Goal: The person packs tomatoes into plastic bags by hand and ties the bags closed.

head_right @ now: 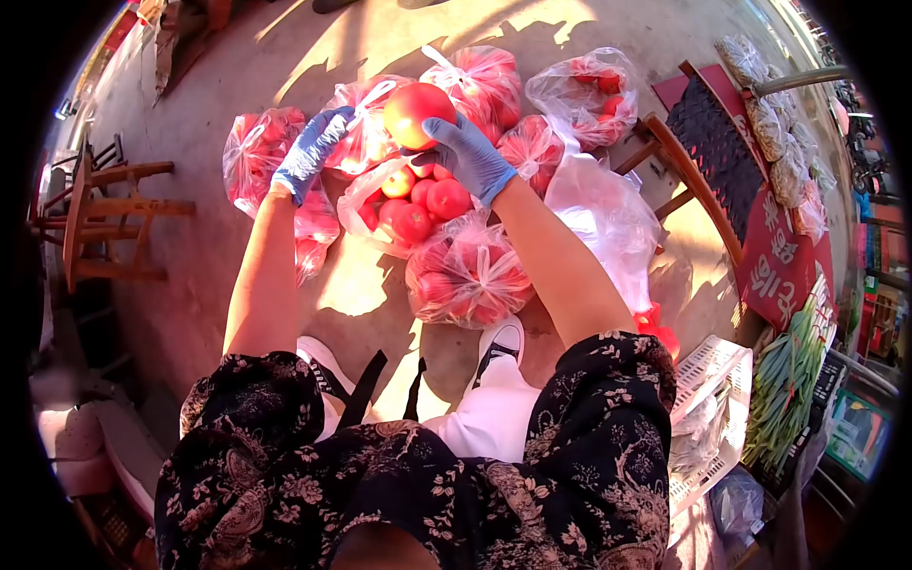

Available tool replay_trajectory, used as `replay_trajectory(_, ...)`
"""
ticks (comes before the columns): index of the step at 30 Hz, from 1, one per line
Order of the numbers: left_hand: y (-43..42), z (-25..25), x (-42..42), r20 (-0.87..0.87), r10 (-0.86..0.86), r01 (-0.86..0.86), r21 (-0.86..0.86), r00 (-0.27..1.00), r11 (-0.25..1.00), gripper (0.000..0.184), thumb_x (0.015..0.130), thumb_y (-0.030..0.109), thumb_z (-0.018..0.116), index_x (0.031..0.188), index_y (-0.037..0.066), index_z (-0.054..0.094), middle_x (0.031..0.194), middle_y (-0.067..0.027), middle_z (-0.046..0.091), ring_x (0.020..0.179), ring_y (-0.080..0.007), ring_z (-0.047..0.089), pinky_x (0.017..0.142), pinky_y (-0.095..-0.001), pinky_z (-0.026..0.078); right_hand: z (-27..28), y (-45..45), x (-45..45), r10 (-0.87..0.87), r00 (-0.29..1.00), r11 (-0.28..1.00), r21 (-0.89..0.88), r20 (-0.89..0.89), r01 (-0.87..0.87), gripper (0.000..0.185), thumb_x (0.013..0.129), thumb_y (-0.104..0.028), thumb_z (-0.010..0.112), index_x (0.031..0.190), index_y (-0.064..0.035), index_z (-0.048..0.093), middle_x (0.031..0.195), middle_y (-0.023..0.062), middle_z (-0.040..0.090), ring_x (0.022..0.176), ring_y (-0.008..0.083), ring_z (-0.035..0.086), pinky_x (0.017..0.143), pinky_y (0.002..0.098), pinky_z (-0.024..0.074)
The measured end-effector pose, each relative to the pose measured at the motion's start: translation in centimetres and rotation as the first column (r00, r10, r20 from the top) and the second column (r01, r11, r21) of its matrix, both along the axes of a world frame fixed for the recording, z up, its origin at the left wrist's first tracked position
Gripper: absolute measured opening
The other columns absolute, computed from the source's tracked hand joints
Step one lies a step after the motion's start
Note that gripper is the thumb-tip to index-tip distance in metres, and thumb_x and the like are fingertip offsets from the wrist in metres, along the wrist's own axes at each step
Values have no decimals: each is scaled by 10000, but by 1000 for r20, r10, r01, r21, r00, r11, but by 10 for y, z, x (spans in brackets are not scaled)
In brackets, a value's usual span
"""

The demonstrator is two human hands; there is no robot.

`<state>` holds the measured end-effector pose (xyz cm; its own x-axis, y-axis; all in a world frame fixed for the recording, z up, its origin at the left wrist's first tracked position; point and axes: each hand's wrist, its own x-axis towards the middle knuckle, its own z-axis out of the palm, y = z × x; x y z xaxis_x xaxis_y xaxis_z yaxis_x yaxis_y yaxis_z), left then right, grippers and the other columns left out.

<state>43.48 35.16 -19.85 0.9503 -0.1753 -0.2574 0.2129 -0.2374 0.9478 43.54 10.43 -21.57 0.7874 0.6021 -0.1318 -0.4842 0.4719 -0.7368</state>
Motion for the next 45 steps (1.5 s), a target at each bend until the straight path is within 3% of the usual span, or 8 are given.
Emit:
replay_trajectory(3,-1,-31,-35,-79,-281,209,857,956,472,1095,543,663,698,1372,80,284,1402,-231,258,1325,-309,229,1030,-375,301,-17,-13,-9,70,947,986,165,-312,-18,618,746,-300,688,1226,-16,420,1111,123,556,927,255,601,756,325,520)
replay_trajectory(8,21,-67,-32,-56,28,35,865,998,501,435,784,474,533,1019,116,610,1030,-167,608,941,-368,574,820,-434,454,-31,2,-16,168,983,886,-449,77,-116,672,672,-359,756,1184,-33,468,1064,94,564,966,180,559,841,290,456)
replay_trajectory(10,38,-65,-25,-179,177,-102,362,968,927,274,850,281,521,982,64,623,899,-149,647,804,-267,634,708,-361,502,-41,18,-24,349,902,571,-821,256,12,812,576,-479,763,1172,-10,471,1076,134,569,994,257,556,867,318,438)
replay_trajectory(12,42,-47,-18,-491,287,-478,-322,822,817,189,885,128,485,944,7,617,611,-37,585,528,-126,567,575,-277,501,-69,43,-28,409,869,461,-885,278,66,888,522,-531,758,1189,-22,467,1096,169,554,1020,300,540,887,347,426)
replay_trajectory(29,-1,2,-17,-414,98,-271,-383,905,883,211,852,150,525,982,18,625,487,83,305,389,-38,225,402,-199,177,-135,50,20,560,729,-87,-848,393,523,466,722,-464,592,1030,-115,628,896,164,631,859,309,601,772,386,472)
replay_trajectory(35,-2,-7,-11,-477,125,-350,-417,870,839,235,852,170,524,1000,12,616,487,79,289,405,-45,229,426,-205,195,-120,79,33,250,962,-381,-925,-111,-8,805,716,-652,537,1271,-75,455,1249,180,472,1138,389,452,949,488,364)
replay_trajectory(40,-1,-15,-10,-511,123,-349,-375,851,859,256,851,209,531,1015,34,620,486,84,273,419,-49,219,438,-209,193,-122,85,49,98,968,-386,-905,-233,-179,1074,623,-674,621,1373,-13,228,1415,189,214,1239,414,315,960,506,342)
replay_trajectory(45,3,-12,-11,-497,96,-317,-381,862,868,251,853,223,525,998,47,630,501,86,300,421,-44,227,425,-207,181,-181,52,55,213,977,-36,-999,-20,-13,796,609,-572,700,1204,-73,523,1165,122,523,1056,251,516,883,327,419)
